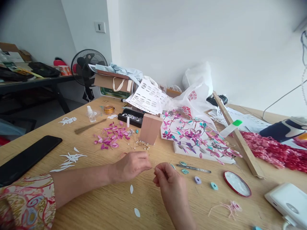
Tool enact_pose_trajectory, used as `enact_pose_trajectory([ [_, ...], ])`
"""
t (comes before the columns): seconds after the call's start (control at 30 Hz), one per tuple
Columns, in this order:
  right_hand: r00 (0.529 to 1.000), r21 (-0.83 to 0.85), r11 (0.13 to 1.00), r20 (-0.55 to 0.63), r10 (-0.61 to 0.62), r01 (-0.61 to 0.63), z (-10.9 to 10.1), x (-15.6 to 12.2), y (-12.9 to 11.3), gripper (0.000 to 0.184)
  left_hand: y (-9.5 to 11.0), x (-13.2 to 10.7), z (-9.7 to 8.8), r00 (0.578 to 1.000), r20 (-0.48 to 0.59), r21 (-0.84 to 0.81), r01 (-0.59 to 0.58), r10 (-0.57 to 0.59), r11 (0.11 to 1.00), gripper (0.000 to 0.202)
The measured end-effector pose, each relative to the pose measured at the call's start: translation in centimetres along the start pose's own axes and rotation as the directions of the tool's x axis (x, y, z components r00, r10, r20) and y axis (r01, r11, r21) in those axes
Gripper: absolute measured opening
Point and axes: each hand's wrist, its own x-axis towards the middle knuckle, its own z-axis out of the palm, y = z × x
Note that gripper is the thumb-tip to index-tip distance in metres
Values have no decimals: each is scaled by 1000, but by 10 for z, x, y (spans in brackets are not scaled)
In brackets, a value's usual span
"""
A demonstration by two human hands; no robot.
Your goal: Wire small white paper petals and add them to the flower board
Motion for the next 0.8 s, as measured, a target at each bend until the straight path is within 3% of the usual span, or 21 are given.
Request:
enact_pose_trajectory([
  [0.07, 994, 132, 986, 63, 91, -98, 1, 2, 4, 22, -1, -2, 1, 988, 52, 206, -154, 146, 966, 23],
  [0.1, 991, 152, 981, 74, 110, -120, 1, 3, 5, 23, -2, -2, 2, 987, 54, 217, -158, 150, 963, 23],
  [0.13, 992, 137, 983, 64, 113, -121, 0, 3, 7, 23, -4, -2, 3, 994, 28, 167, -112, 108, 980, 21],
  [0.2, 999, 20, 999, -28, 42, -42, -2, 3, 7, 20, -6, 1, 3, 993, -30, -109, 114, -117, 988, 16],
  [0.23, 994, -70, 996, -91, -53, 46, -4, 2, 6, 18, -7, 3, 3, 962, -17, -305, 254, -272, 918, 13],
  [0.3, 934, -274, 922, -152, -324, 275, -6, 1, 4, 17, -9, 5, 1, 854, 144, -642, 465, -500, 609, 12],
  [0.37, 825, -437, 768, -95, -558, 469, -7, 0, 5, 17, -11, 7, -2, 776, 349, -791, 544, -525, 279, 14],
  [0.4, 779, -493, 690, -40, -626, 529, -7, 0, 7, 18, -11, 7, -3, 763, 417, -816, 554, -494, 167, 16],
  [0.47, 732, -565, 583, 57, -679, 584, -5, -1, 14, 21, -13, 6, -4, 755, 494, -825, 564, -432, 42, 18],
  [0.57, 724, -601, 534, 112, -680, 594, -5, -2, 23, 24, -14, 4, -3, 746, 535, -814, 581, -396, -4, 19],
  [0.67, 732, -560, 570, 99, -674, 601, -7, -4, 20, 22, -13, 3, -2, 743, 547, -798, 602, -387, 28, 17],
  [0.73, 766, -492, 648, 59, -640, 581, -8, -4, 12, 22, -11, 3, -1, 754, 525, -793, 602, -395, 96, 16],
  [0.8, 839, -410, 766, -1, -544, 496, -7, -4, 3, 21, -8, 4, -1, 788, 436, -777, 573, -435, 259, 14],
])
